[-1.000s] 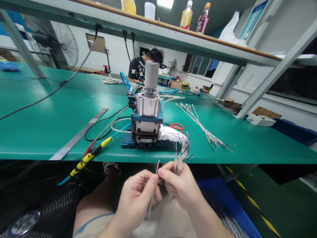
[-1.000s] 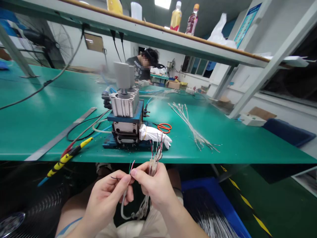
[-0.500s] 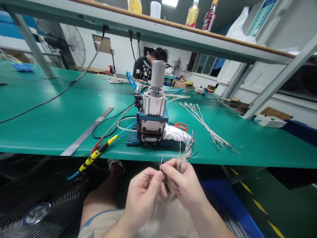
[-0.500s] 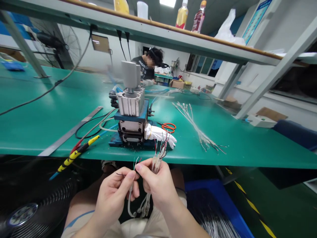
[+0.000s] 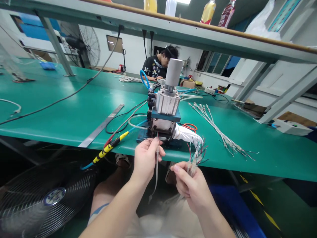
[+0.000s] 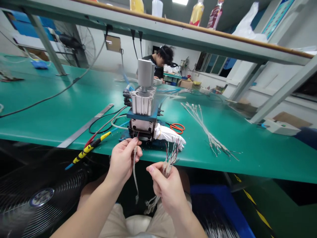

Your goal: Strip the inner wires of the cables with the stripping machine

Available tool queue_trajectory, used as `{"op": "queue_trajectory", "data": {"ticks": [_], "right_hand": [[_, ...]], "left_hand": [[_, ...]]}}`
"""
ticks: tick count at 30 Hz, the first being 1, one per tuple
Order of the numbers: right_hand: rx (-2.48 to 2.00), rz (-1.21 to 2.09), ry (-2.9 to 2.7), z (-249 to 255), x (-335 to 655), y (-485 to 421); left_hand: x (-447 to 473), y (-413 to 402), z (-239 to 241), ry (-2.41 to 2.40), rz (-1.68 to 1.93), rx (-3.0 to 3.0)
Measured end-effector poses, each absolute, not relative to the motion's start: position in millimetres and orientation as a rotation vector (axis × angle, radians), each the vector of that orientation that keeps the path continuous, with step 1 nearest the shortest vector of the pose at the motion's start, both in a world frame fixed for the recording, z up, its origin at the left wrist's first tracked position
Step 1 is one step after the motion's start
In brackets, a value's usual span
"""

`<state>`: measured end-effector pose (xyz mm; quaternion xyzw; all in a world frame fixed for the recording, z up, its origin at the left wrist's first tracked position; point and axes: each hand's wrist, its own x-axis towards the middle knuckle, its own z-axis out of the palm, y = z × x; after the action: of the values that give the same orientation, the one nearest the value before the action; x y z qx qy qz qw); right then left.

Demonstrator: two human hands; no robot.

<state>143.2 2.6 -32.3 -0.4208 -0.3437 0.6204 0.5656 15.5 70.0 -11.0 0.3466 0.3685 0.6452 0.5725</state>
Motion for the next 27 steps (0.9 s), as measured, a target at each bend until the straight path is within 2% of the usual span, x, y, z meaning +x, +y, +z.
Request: {"op": "queue_trajectory", "data": {"ticks": [8, 27], "right_hand": [[-1.002, 1.467, -0.833, -45, 143, 2], [-0.995, 1.494, -0.821, -41, 141, -4]], "left_hand": [[13, 76, -9, 0.868, 1.473, 0.775], [10, 76, -11, 0.855, 1.442, 0.753]]}}
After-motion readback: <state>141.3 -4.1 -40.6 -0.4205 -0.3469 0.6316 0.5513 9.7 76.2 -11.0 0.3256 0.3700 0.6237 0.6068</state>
